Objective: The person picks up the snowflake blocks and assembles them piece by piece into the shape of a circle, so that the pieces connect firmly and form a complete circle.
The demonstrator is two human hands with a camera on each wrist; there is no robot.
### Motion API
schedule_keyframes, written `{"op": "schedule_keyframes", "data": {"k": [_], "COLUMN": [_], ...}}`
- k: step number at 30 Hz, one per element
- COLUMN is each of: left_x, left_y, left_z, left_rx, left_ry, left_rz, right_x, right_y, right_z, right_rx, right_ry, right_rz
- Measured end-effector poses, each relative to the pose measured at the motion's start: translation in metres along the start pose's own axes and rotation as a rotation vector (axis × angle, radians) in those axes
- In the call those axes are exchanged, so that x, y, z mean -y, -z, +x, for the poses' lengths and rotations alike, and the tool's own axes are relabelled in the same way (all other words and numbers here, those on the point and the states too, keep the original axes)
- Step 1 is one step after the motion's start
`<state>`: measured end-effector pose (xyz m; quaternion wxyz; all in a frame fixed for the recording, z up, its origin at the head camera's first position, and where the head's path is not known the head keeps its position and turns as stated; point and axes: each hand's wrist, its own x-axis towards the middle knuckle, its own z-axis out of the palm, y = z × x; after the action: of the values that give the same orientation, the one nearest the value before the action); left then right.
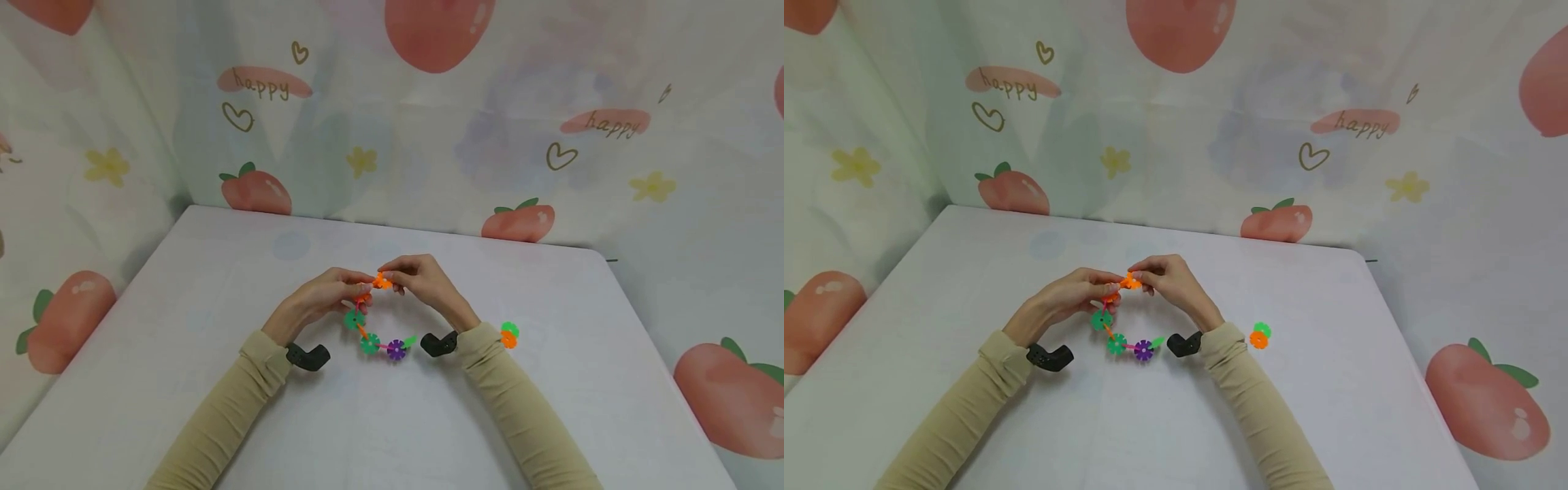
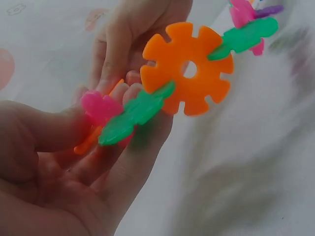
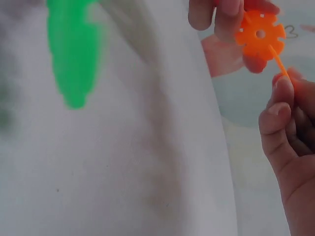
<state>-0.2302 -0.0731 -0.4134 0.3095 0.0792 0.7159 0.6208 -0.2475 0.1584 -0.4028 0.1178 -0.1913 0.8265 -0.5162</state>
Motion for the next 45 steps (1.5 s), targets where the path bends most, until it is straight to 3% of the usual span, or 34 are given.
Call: {"op": "schedule_keyframes", "data": {"k": [6,14,19,39,45], "left_x": [-0.003,-0.001,0.001,0.002,0.002], "left_y": [-0.002,-0.003,-0.001,0.007,0.008], "left_z": [-0.004,-0.004,-0.003,-0.002,-0.002], "left_rx": [-0.024,0.02,0.014,-0.094,-0.099], "left_ry": [-0.004,-0.025,-0.034,0.051,0.061], "left_rz": [0.027,-0.044,-0.049,-0.037,-0.037], "right_x": [0.0,-0.005,-0.006,-0.026,-0.033], "right_y": [-0.006,-0.004,0.007,0.07,0.085], "right_z": [0.0,-0.003,-0.009,-0.075,-0.096], "right_rx": [-0.021,-0.052,-0.046,-0.058,-0.053], "right_ry": [0.011,-0.008,-0.006,-0.108,-0.113], "right_rz": [0.007,0.06,-0.011,-0.221,-0.294]}}
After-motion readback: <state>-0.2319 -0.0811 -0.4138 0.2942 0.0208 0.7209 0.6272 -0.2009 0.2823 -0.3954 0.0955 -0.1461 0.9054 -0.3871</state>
